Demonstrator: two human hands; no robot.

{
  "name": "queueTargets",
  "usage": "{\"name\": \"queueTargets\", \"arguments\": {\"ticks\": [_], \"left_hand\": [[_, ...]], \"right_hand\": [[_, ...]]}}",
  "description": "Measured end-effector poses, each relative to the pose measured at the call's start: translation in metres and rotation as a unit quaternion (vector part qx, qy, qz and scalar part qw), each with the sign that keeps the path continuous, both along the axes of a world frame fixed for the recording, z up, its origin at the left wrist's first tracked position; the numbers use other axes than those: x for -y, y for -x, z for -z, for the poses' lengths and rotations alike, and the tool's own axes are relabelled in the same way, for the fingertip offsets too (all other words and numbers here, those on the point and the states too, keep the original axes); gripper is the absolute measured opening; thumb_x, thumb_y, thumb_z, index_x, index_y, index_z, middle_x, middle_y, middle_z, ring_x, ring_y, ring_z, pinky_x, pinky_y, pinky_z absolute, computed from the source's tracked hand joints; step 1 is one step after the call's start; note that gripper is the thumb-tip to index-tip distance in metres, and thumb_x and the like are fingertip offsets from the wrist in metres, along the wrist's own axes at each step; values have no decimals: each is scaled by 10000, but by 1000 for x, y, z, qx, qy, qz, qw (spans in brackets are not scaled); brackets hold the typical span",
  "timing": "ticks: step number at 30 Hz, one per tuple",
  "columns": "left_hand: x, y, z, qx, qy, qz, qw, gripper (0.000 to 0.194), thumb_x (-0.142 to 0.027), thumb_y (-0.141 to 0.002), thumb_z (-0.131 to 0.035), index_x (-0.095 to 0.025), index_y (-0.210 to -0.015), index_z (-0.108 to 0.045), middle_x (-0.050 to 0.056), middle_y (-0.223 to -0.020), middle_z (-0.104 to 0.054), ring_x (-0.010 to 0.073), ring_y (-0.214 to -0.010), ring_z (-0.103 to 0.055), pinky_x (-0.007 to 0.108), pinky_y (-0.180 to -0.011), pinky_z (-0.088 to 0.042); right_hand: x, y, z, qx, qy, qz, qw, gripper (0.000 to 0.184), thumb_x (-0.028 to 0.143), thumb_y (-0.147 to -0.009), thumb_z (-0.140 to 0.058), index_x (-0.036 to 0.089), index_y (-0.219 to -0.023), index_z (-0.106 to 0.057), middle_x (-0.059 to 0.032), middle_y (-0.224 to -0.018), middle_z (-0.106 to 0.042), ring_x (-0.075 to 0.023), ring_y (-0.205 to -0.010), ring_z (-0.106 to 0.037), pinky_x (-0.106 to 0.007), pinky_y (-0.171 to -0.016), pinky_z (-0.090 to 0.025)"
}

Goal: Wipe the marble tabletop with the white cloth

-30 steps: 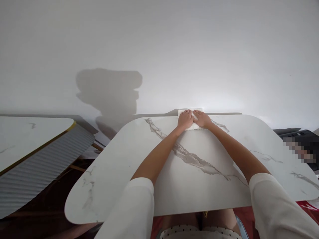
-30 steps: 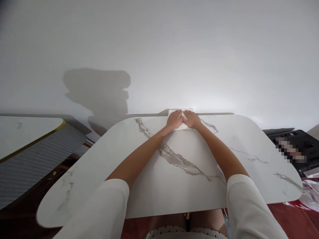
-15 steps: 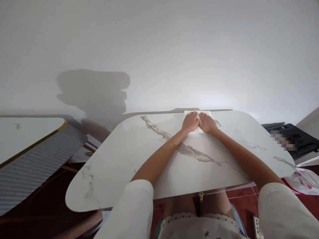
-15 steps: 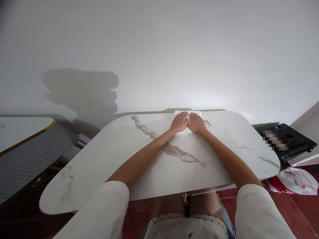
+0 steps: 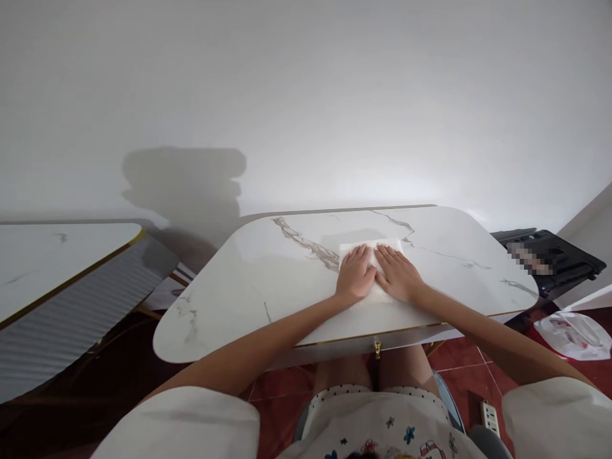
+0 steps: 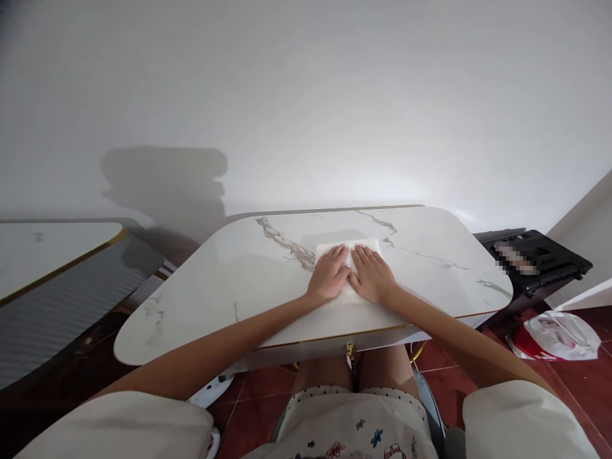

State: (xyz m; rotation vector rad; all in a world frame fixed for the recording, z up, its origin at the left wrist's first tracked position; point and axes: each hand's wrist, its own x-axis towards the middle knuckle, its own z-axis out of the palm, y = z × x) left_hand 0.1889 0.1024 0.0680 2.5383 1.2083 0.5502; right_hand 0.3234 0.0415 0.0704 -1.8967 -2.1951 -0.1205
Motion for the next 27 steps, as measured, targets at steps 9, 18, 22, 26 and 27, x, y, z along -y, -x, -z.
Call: {"name": "queueTargets", "arguments": {"ticks": [9,18,22,26,27], "left_hand": [[67,-12,-2,53,89,-6,995,611,-207,-783,-420,-191,-1393,-392,63,-1513,-316,225,-1418,-224,420,-1166,-178],[36,-82,-18,52,111,-4,992,528,-210,-852,-338,-171,-1378,-369,64,-1519,-309,183,-1418,-206,362,-1164,-129],[-10,-102,-11,73,61,-23,995,418,-172,-859,-352,-199,-1260,-469,54,-1438,-433,186,-1369,-299,350,-1144,-178],[-59,-107,-7,69,24,-36,997,356,-152,-868,-348,-197,-1182,-509,62,-1394,-471,194,-1340,-338,351,-1122,-221],[-70,-108,-6,67,14,-39,997,344,-145,-869,-344,-198,-1162,-518,64,-1375,-486,195,-1330,-351,352,-1115,-233]], "right_hand": [[65,-27,5,3,-3,-40,999,636,452,-957,-269,112,-1492,-218,-115,-1525,-254,-219,-1407,-223,-423,-1136,-260],[18,-103,9,1,13,-33,999,656,506,-955,-230,109,-1475,-279,-112,-1515,-283,-239,-1398,-246,-430,-1146,-246],[-31,-118,9,-3,22,-33,999,627,473,-948,-266,120,-1465,-306,-96,-1518,-286,-235,-1398,-249,-424,-1153,-229],[-83,-120,10,-5,17,-38,999,612,428,-939,-295,103,-1457,-320,-107,-1512,-298,-238,-1395,-262,-422,-1150,-230],[-96,-120,10,-7,16,-38,999,609,419,-937,-300,99,-1454,-325,-110,-1511,-301,-241,-1394,-265,-423,-1149,-230]]}}
